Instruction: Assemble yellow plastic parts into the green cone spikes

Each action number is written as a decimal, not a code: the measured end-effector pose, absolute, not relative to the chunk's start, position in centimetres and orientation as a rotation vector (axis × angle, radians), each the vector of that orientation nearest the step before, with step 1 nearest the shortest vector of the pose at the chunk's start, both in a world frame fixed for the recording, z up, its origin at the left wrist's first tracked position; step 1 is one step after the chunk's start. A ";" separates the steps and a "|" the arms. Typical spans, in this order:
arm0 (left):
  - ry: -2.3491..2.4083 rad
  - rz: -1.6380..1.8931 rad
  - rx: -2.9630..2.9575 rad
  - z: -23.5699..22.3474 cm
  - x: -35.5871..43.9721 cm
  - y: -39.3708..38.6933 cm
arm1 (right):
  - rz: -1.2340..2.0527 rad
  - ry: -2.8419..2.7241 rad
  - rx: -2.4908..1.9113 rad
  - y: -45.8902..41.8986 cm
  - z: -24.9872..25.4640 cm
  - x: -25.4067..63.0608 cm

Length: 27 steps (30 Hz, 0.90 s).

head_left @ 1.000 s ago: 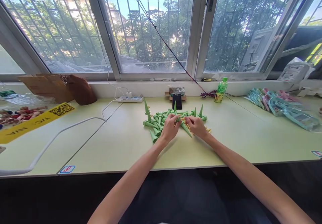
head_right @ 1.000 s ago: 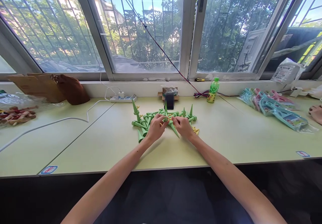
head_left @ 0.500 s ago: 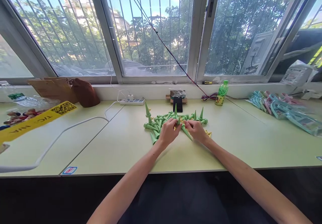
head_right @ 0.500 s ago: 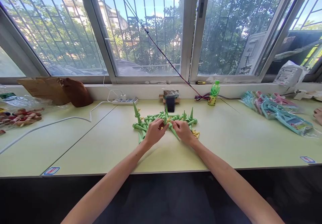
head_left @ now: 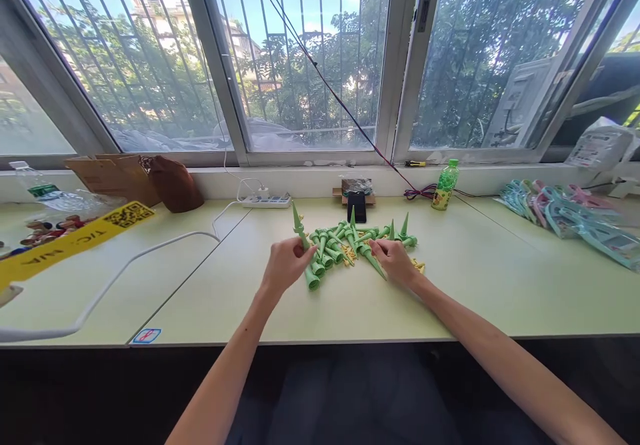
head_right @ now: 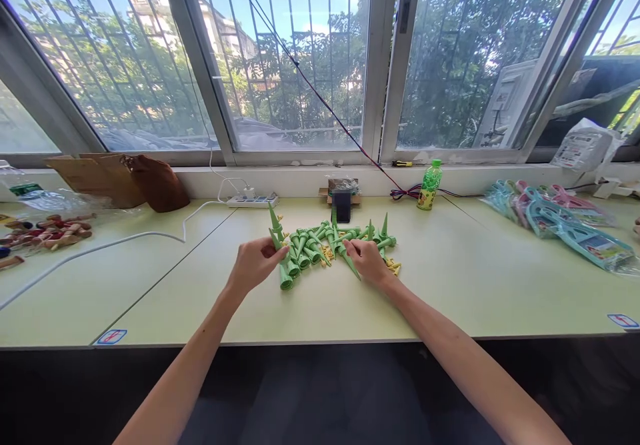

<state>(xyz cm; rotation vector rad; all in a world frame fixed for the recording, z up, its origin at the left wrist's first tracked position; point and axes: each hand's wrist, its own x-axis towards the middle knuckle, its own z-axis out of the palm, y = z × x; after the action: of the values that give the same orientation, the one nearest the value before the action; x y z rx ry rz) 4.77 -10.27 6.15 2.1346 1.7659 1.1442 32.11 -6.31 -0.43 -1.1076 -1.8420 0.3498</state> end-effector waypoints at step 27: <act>1.969 0.889 1.817 3.3 -1.4 -1.8 | 0.371 -1.870 -1.118 -6.6 -0.4 32.3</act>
<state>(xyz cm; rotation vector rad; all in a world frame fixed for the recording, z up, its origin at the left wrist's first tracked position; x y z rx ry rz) -1.42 -1.82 3.27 1.8170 1.9690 0.8895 32.34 -6.57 -0.41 -1.1183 -1.8700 0.3715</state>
